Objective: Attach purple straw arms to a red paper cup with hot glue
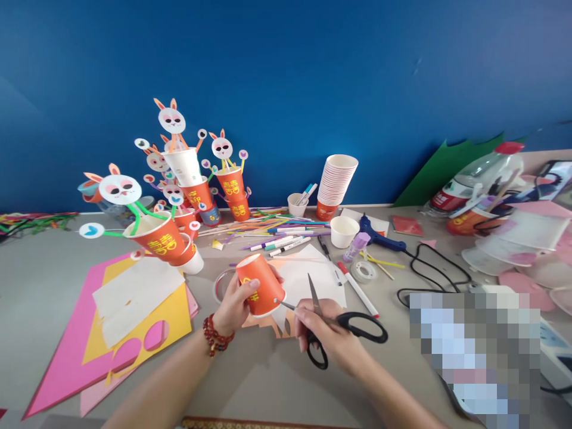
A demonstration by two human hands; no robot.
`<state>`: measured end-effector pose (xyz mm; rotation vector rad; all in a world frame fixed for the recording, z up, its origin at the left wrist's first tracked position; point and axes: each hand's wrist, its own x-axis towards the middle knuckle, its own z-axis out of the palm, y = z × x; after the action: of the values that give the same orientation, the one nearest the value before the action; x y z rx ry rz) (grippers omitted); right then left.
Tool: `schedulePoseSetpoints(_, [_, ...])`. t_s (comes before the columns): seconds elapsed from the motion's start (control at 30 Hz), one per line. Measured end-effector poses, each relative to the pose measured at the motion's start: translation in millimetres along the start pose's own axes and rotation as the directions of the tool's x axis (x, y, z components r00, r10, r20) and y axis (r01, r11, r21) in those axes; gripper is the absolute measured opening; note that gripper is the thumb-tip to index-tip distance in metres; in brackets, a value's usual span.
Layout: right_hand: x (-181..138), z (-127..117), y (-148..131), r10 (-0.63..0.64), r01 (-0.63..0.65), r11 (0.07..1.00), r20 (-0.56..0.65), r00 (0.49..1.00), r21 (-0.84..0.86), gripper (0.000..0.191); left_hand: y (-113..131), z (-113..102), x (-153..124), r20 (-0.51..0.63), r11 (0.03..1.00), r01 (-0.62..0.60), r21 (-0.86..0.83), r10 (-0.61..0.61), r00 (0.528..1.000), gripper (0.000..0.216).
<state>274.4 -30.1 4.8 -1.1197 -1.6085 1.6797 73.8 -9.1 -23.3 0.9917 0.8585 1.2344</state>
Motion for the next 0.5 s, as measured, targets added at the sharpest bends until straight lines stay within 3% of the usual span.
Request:
schedulePoseSetpoints(0.17, [3.7,3.9,5.0,0.051,-0.052,0.996,0.015,0.999,0.066,0.037,-2.1,1.5,-1.6,0.016,0.99,-0.13,0.05,0.129,0.991,0.04])
schedulePoseSetpoints(0.3, [5.8,8.0,4.6,0.035,-0.036,0.991,0.012,0.999,0.126,0.038,-6.9,-0.6,-3.8,0.021,0.975,-0.208,0.074,0.207,0.978,0.056])
schedulePoseSetpoints(0.5, [2.7,6.7,8.0,-0.061,0.061,0.993,0.005,0.998,-0.101,0.038,-11.0,0.1,-6.2,0.042,0.987,-0.146,0.063,0.143,0.989,0.062])
